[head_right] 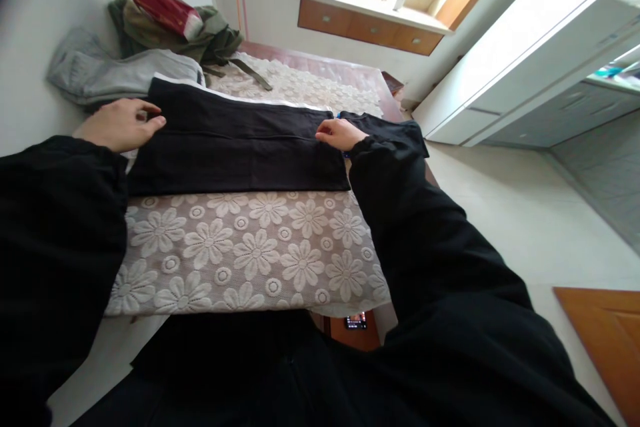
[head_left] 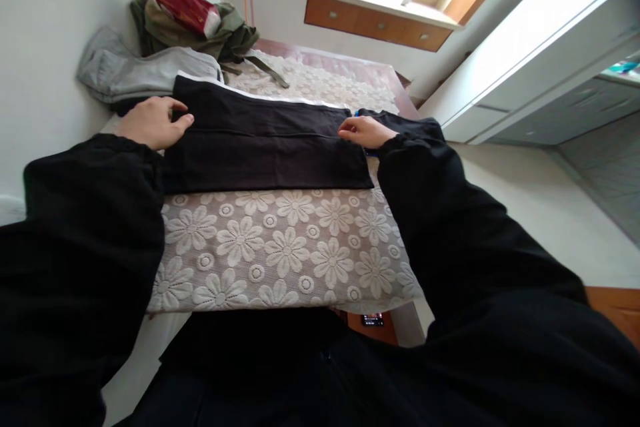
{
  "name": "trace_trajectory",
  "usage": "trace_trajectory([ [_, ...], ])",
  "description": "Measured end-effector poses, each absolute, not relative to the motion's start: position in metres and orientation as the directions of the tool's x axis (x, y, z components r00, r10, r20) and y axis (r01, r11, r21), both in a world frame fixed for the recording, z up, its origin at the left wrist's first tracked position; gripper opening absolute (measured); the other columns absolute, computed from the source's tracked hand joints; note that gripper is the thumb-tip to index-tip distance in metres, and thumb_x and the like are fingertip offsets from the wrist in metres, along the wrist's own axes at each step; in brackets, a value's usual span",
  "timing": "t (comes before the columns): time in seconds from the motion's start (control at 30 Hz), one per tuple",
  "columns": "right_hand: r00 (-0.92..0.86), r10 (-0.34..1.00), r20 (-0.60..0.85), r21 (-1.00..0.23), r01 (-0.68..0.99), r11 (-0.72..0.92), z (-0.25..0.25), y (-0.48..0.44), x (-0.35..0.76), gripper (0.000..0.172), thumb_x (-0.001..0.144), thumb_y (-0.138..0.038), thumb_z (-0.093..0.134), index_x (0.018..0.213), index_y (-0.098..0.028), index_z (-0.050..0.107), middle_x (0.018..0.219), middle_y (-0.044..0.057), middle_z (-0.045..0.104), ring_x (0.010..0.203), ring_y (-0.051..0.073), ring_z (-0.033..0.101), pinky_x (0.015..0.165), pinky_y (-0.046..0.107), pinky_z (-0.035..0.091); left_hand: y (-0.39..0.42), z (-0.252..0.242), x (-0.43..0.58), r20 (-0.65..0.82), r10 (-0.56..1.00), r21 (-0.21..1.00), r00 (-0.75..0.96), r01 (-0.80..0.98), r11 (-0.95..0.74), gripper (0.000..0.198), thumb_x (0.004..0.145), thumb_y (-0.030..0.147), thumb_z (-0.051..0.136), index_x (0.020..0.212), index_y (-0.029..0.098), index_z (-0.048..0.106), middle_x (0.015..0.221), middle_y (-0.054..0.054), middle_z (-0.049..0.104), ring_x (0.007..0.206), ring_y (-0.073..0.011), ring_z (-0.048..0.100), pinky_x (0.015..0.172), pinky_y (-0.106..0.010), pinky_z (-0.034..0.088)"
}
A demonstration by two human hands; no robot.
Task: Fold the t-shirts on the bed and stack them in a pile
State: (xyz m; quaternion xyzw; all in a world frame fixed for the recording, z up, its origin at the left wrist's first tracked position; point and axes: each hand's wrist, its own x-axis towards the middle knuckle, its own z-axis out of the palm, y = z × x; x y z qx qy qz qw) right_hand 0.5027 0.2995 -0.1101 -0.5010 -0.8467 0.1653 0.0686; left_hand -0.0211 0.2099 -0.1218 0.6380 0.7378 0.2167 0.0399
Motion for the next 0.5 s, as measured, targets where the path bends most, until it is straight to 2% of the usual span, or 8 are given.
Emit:
trace_trajectory([
  [0.1, -0.384, 0.921, -0.067, -0.303, 0.887, 0.348, -0.127, 0.337, 0.484, 0.018, 0.093, -0.038, 0.074, 0.098, -0.021, 0.079, 0.101, 0.010, 0.079, 0.102, 0.030, 0.072, 0.097, 0.042, 0.056, 0.247, -0.140, -0.018, 0.243, 0.949, 0.425, -0.202, 0.902, 0.083, 0.040, 0.078, 0.038, 0.082, 0.110, 0.016, 0.075, 0.116, -0.017, 0.074, 0.108, -0.0342, 0.068, 0.115, -0.065, 0.051],
  [0.23, -0.250, 0.968, -0.008, -0.338, 0.912, 0.233, -0.148, 0.372, 0.476, 0.016, 0.091, -0.034, 0.077, 0.100, -0.021, 0.076, 0.108, 0.012, 0.075, 0.113, 0.033, 0.068, 0.107, 0.047, 0.054, 0.268, -0.160, -0.018, 0.288, 0.931, 0.521, -0.223, 0.853, 0.043, 0.040, 0.075, 0.033, 0.090, 0.105, 0.015, 0.071, 0.120, -0.015, 0.072, 0.113, -0.0292, 0.063, 0.124, -0.058, 0.043],
  [0.33, -0.155, 0.988, 0.028, -0.371, 0.916, 0.154, -0.161, 0.390, 0.477, 0.031, 0.084, -0.029, 0.083, 0.112, -0.018, 0.074, 0.122, 0.015, 0.071, 0.125, 0.036, 0.063, 0.117, 0.052, 0.049, 0.264, -0.163, -0.014, 0.281, 0.926, 0.527, -0.252, 0.847, 0.071, 0.046, 0.077, 0.029, 0.092, 0.113, 0.014, 0.069, 0.128, -0.016, 0.067, 0.126, -0.0324, 0.059, 0.128, -0.061, 0.038],
  [0.43, -0.048, 0.999, 0.013, -0.408, 0.912, 0.049, -0.171, 0.407, 0.480, 0.052, 0.079, -0.028, 0.089, 0.125, -0.015, 0.070, 0.126, 0.016, 0.067, 0.131, 0.039, 0.061, 0.118, 0.057, 0.048, 0.258, -0.162, -0.011, 0.338, 0.893, 0.542, -0.298, 0.837, 0.075, 0.064, 0.071, 0.018, 0.098, 0.125, 0.013, 0.065, 0.147, -0.019, 0.056, 0.144, -0.0379, 0.046, 0.131, -0.065, 0.030],
  [0.5, 0.020, 0.999, 0.045, -0.457, 0.890, 0.003, -0.175, 0.419, 0.482, 0.061, 0.076, -0.030, 0.094, 0.128, -0.013, 0.068, 0.127, 0.016, 0.064, 0.133, 0.042, 0.060, 0.115, 0.061, 0.049, 0.259, -0.162, -0.011, 0.398, 0.859, 0.586, -0.322, 0.809, 0.032, 0.076, 0.069, 0.012, 0.098, 0.135, 0.012, 0.061, 0.154, -0.018, 0.050, 0.146, -0.0335, 0.044, 0.134, -0.060, 0.029],
])
